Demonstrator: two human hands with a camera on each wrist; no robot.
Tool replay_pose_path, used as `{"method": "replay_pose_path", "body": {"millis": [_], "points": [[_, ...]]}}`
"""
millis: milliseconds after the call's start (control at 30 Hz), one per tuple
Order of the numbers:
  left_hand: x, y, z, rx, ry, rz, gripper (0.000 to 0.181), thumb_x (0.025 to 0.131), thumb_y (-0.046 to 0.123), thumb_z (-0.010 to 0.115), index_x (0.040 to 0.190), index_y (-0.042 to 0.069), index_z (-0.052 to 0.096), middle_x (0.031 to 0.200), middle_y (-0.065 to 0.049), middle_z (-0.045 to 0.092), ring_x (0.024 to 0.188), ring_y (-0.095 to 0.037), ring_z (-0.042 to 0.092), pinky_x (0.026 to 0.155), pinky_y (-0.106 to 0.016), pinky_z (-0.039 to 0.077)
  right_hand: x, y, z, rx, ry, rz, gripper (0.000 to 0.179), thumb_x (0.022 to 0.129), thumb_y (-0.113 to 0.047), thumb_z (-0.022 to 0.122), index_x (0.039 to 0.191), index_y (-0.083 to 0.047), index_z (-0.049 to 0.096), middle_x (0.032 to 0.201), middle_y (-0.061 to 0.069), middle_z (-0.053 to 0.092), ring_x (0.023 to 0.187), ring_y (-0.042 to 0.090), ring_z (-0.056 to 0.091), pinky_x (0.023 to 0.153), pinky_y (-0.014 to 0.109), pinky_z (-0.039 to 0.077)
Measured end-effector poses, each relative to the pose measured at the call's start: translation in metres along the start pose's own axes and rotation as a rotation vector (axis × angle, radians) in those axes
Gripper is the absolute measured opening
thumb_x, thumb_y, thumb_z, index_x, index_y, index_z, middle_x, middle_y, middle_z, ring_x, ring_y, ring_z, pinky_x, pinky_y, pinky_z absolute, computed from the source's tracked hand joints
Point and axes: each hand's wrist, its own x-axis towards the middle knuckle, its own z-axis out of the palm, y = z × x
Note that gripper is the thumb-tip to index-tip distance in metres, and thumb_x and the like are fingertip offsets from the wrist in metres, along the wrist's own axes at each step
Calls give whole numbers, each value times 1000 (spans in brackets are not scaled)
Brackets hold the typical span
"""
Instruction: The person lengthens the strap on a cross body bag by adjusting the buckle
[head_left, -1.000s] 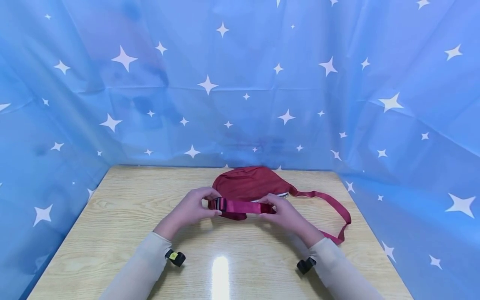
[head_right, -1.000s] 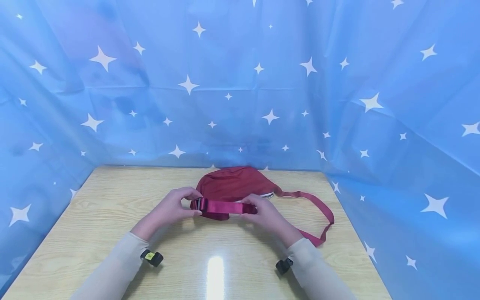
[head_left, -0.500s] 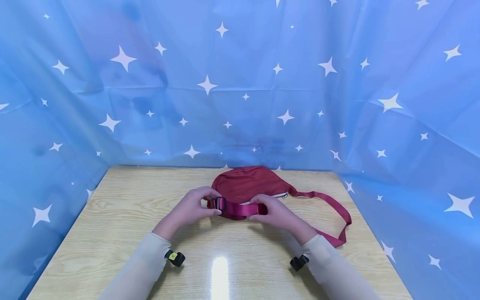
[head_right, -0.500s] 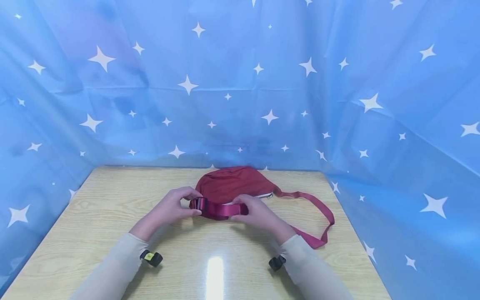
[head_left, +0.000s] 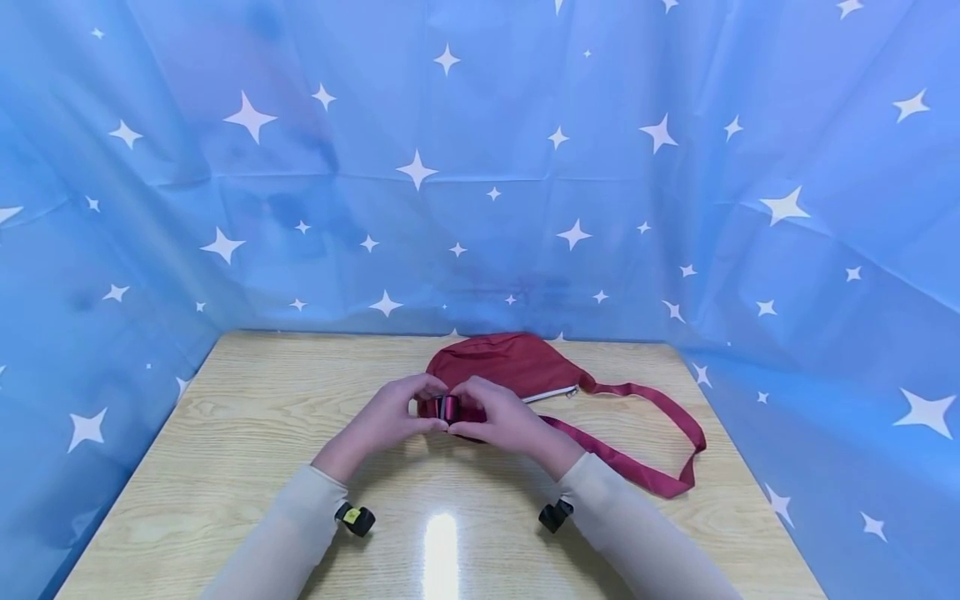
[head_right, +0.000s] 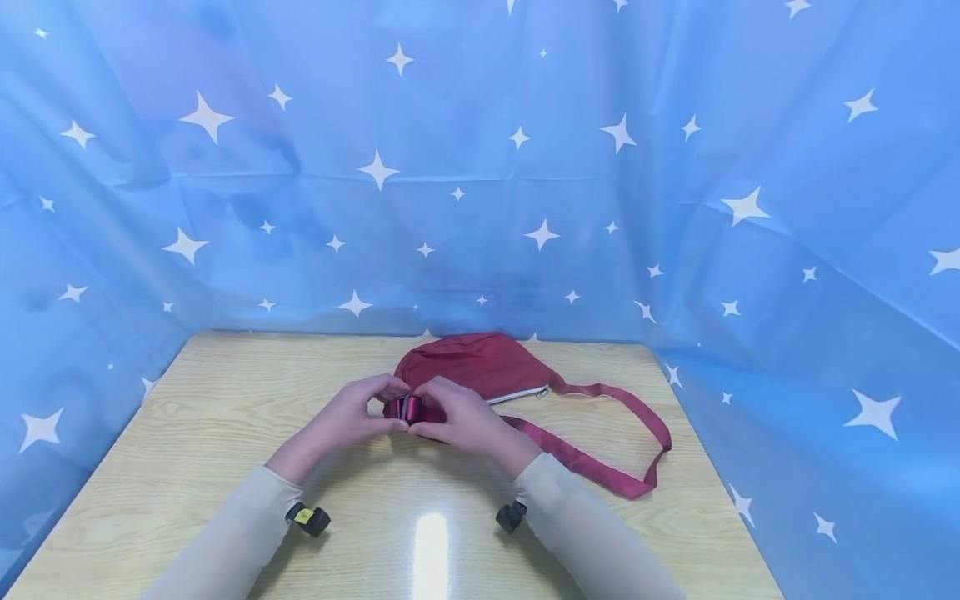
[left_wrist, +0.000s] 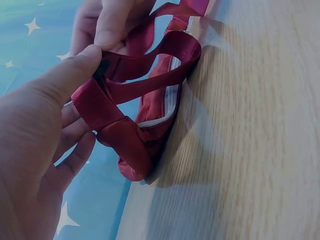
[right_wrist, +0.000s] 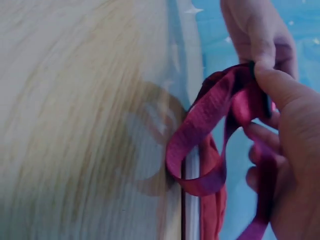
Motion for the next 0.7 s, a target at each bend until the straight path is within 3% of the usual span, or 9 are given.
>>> {"method": "replay_pose_path", "body": {"millis": [200,467,700], "points": [[-1,2,0,32,-7,30,51,89,20,97,131,18,70,111,8,70,100,-18,68,89,-49,61,1,0,2,-67,25,-21,40,99,-36,87,132,-23,68,111,-10,61,95,10,59,82,31,55],[1,7,3,231,34,100,49,86,19,98,125,17,69,116,6,68,101,-19,66,90,-39,58,0,-6,-1,-154,43,-30,40,99,-32,86,131,-19,66,114,-8,61,98,14,58,87,38,53],[-2,9,-2,189,60,56,47,87,17,96,127,19,71,116,9,68,98,-22,68,87,-40,58,-1,-8,-4,-124,75,-24,41,99,-28,84,133,-17,64,120,-5,56,98,12,61,86,35,57]]}}
